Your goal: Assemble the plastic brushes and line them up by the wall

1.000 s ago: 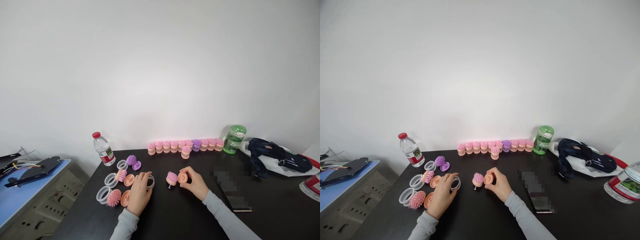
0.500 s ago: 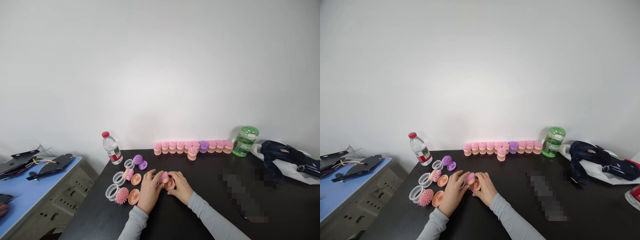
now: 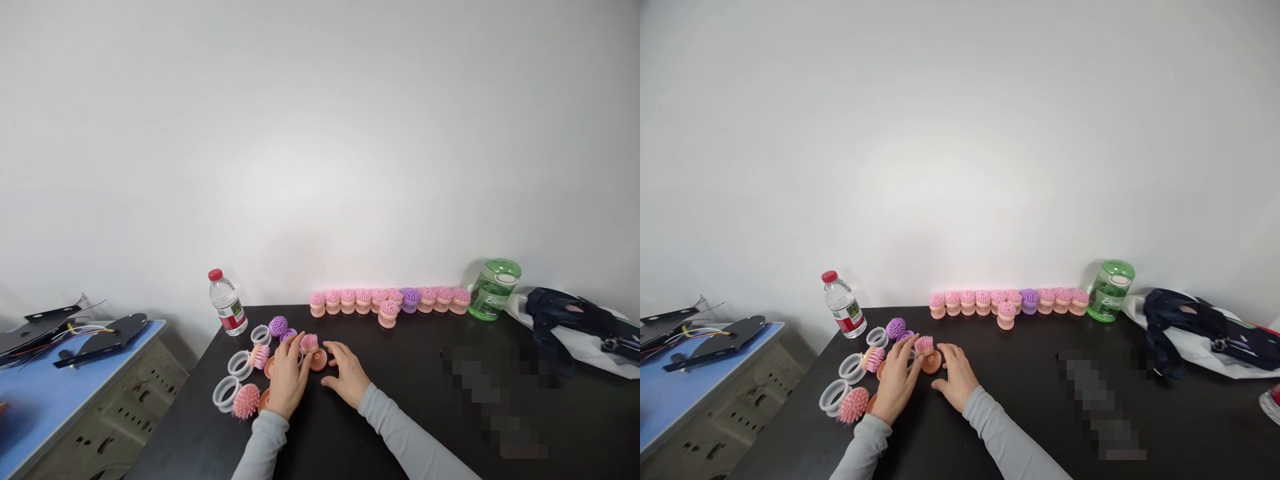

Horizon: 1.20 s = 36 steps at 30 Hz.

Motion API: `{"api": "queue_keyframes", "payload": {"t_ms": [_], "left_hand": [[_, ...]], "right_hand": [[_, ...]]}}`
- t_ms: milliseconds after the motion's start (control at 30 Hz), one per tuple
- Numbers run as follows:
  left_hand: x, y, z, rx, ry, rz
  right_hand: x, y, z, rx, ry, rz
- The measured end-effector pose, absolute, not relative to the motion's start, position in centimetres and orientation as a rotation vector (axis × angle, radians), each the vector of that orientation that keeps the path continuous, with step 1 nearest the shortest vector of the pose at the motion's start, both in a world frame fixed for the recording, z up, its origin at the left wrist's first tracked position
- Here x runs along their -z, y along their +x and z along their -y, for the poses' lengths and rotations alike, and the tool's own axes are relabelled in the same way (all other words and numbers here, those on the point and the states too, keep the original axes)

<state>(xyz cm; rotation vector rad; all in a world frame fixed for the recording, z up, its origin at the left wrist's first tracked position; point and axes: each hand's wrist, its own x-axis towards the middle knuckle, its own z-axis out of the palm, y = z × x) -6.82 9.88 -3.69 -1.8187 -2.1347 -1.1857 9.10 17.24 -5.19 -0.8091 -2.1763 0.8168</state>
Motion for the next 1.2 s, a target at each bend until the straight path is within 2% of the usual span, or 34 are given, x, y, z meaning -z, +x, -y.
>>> {"api": "queue_keyframes", "payload": {"t_ms": [300,500,733,1033,1200], "left_hand": [[2.5,-5.3,-8.7,1.295,-1.763,2.026],[2.1,-2.7,-8.0,1.341,-1.859,1.939],[3.0,-1.6,-7.5,1.336,-1.949,1.892],[3.5,1.8,-6.5,1.441,-2.2,1.83],[3.2,3.5,-5.8,1.456,-2.325,1.83]], "right_hand": [[2.7,16.2,-24.8,-0.372,-1.04,1.886],[3.6,17.6,-28.4,-0.367,-1.212,1.767],[3.4,18.8,-27.9,-0.564,-1.175,1.726],[3.9,19.6,-15.8,-1.158,-0.81,1.713],[4.0,20.0,-12.6,-1.423,-0.694,1.654]]}}
